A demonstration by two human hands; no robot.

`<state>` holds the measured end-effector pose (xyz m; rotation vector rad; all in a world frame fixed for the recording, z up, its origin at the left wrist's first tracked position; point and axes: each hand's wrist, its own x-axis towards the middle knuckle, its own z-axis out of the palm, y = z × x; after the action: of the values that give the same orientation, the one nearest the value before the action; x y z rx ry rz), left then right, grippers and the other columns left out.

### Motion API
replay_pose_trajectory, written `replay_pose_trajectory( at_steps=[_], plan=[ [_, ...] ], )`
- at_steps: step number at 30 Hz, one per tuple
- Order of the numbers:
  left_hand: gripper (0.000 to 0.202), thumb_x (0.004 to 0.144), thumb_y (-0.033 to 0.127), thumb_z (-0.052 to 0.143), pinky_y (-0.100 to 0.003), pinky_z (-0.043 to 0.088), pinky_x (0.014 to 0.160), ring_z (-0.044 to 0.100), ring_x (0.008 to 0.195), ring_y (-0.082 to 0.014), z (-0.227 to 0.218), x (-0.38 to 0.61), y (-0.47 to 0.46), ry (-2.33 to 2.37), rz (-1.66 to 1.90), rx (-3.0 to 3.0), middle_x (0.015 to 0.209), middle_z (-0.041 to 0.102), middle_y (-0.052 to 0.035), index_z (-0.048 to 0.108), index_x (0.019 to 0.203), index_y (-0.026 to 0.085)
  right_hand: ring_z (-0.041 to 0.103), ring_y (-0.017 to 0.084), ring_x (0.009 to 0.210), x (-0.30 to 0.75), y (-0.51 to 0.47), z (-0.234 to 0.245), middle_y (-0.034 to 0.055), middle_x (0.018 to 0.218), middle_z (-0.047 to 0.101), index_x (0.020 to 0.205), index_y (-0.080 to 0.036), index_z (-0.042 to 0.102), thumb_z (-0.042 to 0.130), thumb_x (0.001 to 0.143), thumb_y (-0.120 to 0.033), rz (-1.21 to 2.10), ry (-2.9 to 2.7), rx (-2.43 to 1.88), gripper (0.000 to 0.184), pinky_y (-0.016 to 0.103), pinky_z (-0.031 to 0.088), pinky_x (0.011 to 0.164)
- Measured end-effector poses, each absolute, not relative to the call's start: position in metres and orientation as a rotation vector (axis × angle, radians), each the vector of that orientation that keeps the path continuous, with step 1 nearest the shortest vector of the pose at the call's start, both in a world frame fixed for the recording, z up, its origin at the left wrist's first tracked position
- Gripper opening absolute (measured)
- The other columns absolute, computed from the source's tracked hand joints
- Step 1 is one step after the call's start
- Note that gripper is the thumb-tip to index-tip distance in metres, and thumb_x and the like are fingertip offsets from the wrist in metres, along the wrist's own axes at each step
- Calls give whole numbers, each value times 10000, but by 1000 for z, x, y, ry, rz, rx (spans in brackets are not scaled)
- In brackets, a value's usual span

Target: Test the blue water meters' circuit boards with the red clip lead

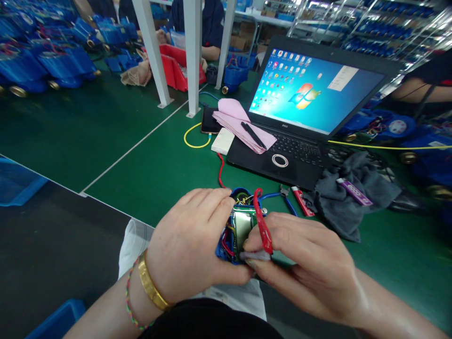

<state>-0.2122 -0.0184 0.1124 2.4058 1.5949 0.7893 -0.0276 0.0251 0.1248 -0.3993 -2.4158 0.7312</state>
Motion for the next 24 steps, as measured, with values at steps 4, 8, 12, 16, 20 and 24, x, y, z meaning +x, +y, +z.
replay_pose_trajectory(
  at_steps=[4, 8, 12, 16, 20, 24],
  plan=[
    [551, 606, 411, 642, -438, 463, 953, 579, 1055, -274, 112, -212, -18, 1604, 792, 2408, 1155, 631, -124, 620, 1055, 91, 598, 161, 644, -27, 25, 124, 50, 731, 630, 904, -129, 572, 556, 847, -64, 727, -2415, -398, 88, 279, 490, 612],
    [534, 610, 398, 630, -433, 473, 938, 587, 1039, -273, 111, -212, -18, 1610, 811, 2417, 1138, 638, -128, 624, 1040, 82, 596, 165, 666, -27, 24, 124, 58, 745, 627, 902, -122, 570, 578, 832, -51, 739, -2409, -388, 100, 283, 487, 627],
    [526, 605, 386, 619, -431, 475, 936, 590, 1032, -275, 111, -212, -18, 1609, 822, 2422, 1132, 641, -132, 629, 1030, 77, 575, 161, 667, -26, 24, 125, 60, 744, 616, 896, -121, 562, 575, 832, -52, 744, -2409, -385, 95, 278, 470, 618],
    [544, 595, 394, 634, -429, 477, 938, 587, 1037, -276, 113, -211, -18, 1611, 820, 2408, 1141, 639, -129, 625, 1041, 83, 569, 161, 651, -27, 25, 126, 56, 737, 617, 912, -124, 563, 560, 843, -61, 748, -2435, -398, 94, 279, 464, 608],
    [559, 591, 410, 650, -430, 477, 942, 587, 1035, -274, 112, -211, -19, 1613, 837, 2423, 1144, 635, -130, 620, 1046, 86, 569, 162, 638, -29, 25, 125, 52, 727, 614, 913, -133, 563, 542, 853, -74, 730, -2412, -393, 87, 277, 465, 594],
    [556, 595, 418, 646, -426, 483, 935, 589, 1028, -275, 111, -212, -19, 1618, 867, 2452, 1136, 636, -136, 621, 1030, 72, 559, 158, 621, -29, 24, 124, 47, 708, 608, 903, -136, 563, 527, 860, -79, 728, -2412, -396, 81, 273, 455, 576]
  ],
)
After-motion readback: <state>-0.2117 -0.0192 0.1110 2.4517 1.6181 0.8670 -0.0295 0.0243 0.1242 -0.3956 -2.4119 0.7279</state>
